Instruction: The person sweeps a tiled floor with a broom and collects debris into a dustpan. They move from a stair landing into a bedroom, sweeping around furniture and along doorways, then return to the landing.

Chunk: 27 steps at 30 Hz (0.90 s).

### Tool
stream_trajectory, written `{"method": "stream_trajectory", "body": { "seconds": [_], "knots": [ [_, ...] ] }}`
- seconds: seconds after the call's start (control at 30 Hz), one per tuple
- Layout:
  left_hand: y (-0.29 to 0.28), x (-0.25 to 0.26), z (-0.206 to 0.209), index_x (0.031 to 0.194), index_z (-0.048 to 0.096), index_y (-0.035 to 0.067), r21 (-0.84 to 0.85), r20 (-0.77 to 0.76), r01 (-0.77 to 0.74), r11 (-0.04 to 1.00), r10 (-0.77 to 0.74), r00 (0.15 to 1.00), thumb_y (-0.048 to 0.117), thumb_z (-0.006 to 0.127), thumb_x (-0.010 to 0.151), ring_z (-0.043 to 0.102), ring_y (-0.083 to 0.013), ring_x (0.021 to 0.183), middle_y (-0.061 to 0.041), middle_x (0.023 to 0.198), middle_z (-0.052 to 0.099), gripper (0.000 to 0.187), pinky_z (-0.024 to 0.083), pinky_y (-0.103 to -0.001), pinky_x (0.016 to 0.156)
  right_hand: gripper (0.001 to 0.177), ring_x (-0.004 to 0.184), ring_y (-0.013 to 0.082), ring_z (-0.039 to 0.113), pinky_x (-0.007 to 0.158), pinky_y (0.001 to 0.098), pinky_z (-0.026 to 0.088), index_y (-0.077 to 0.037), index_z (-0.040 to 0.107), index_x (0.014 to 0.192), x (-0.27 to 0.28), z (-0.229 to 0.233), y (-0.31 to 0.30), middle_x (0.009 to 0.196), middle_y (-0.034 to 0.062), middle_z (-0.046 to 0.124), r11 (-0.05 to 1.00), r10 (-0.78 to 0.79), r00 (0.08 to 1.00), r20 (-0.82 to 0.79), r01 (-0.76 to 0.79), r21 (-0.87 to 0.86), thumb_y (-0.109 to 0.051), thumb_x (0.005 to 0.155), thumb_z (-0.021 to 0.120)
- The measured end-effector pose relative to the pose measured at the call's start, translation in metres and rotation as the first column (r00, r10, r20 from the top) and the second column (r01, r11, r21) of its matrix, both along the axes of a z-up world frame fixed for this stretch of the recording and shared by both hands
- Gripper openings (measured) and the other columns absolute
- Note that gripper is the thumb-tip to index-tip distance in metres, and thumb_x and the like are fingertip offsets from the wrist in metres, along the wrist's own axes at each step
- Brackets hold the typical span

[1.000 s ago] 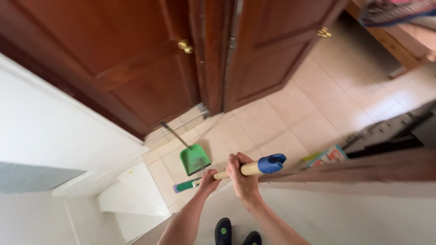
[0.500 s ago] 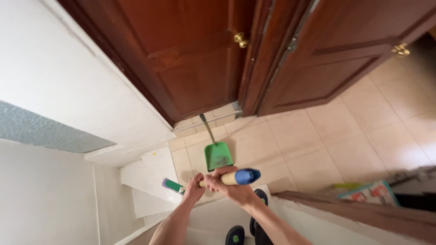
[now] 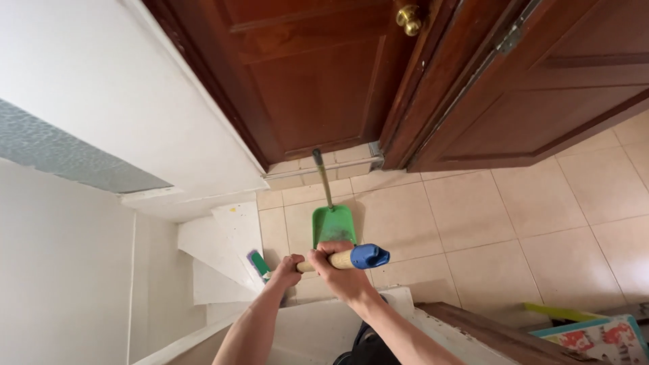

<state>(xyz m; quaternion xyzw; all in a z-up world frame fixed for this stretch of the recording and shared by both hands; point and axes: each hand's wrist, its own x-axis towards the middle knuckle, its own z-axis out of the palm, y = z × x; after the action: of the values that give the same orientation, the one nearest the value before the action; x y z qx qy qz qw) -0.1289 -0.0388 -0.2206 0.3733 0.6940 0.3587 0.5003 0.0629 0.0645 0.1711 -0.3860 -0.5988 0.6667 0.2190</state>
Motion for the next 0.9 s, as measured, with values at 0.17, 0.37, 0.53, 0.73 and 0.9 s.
{"method": "stream_trajectory", "body": {
  "seconds": [0.17,0.37,0.53,0.73,0.9],
  "knots": [
    [0.037,0.052,-0.034,0.116,0.066,0.014,0.007,0.715,-0.465,0.885,0.32,0.621,0.071,0.061,0.087,0.058,-0.0111,0.055,-0.007,0.074,0.064,0.064,0.041,-0.023,0.041,0.039,0.049,0.007,0.045,0.053,0.0214,0.041,-0.011,0.055,0.052,0.022,-0.029,0.043,0.045,-0.0012,0.048,1.0,-0.015,0.999,-0.046,0.015,0.006,-0.002,0.086,0.07],
    [0.085,0.11,-0.025,0.09,0.077,0.019,-0.038,-0.263,-0.128,0.991,0.114,0.958,0.023,0.081,0.065,0.074,-0.0337,0.096,-0.011,0.087,0.076,0.025,0.059,-0.047,0.085,0.038,0.052,0.0067,0.044,0.053,0.0215,0.037,-0.014,0.048,0.05,0.057,-0.008,0.092,0.047,-0.0028,0.044,0.998,0.027,1.0,-0.001,-0.027,0.054,0.001,0.08,0.065],
    [0.129,0.169,-0.018,0.084,0.07,0.021,-0.102,-0.23,-0.147,0.984,0.121,0.966,0.027,0.08,0.068,0.074,-0.0304,0.092,-0.008,0.082,0.075,0.02,0.057,-0.046,0.08,0.031,0.048,0.0079,0.044,0.051,0.0221,0.04,-0.012,0.057,0.049,0.092,-0.035,0.135,0.043,-0.0016,0.049,0.987,0.076,0.996,0.035,-0.08,0.137,-0.003,0.077,0.065],
    [0.154,0.229,-0.023,0.095,0.066,0.022,-0.135,-0.247,-0.345,0.929,0.306,0.92,0.037,0.073,0.075,0.073,-0.0366,0.101,-0.014,0.093,0.075,0.026,0.056,-0.05,0.087,0.023,0.052,0.0104,0.048,0.053,0.0273,0.043,-0.009,0.06,0.053,0.109,-0.03,0.165,0.047,0.0013,0.051,0.952,0.229,0.972,0.053,-0.235,0.194,-0.006,0.075,0.066],
    [0.175,0.273,-0.006,0.102,0.06,0.022,0.004,-0.297,-0.583,0.813,0.557,0.775,0.028,0.074,0.075,0.074,-0.0357,0.096,-0.01,0.091,0.074,0.031,0.057,-0.051,0.086,0.023,0.061,0.0066,0.05,0.06,0.025,0.047,-0.012,0.062,0.056,0.092,0.013,0.173,0.055,-0.0073,0.055,0.956,0.269,0.963,-0.019,-0.264,0.128,-0.007,0.078,0.069]
  ]
}}
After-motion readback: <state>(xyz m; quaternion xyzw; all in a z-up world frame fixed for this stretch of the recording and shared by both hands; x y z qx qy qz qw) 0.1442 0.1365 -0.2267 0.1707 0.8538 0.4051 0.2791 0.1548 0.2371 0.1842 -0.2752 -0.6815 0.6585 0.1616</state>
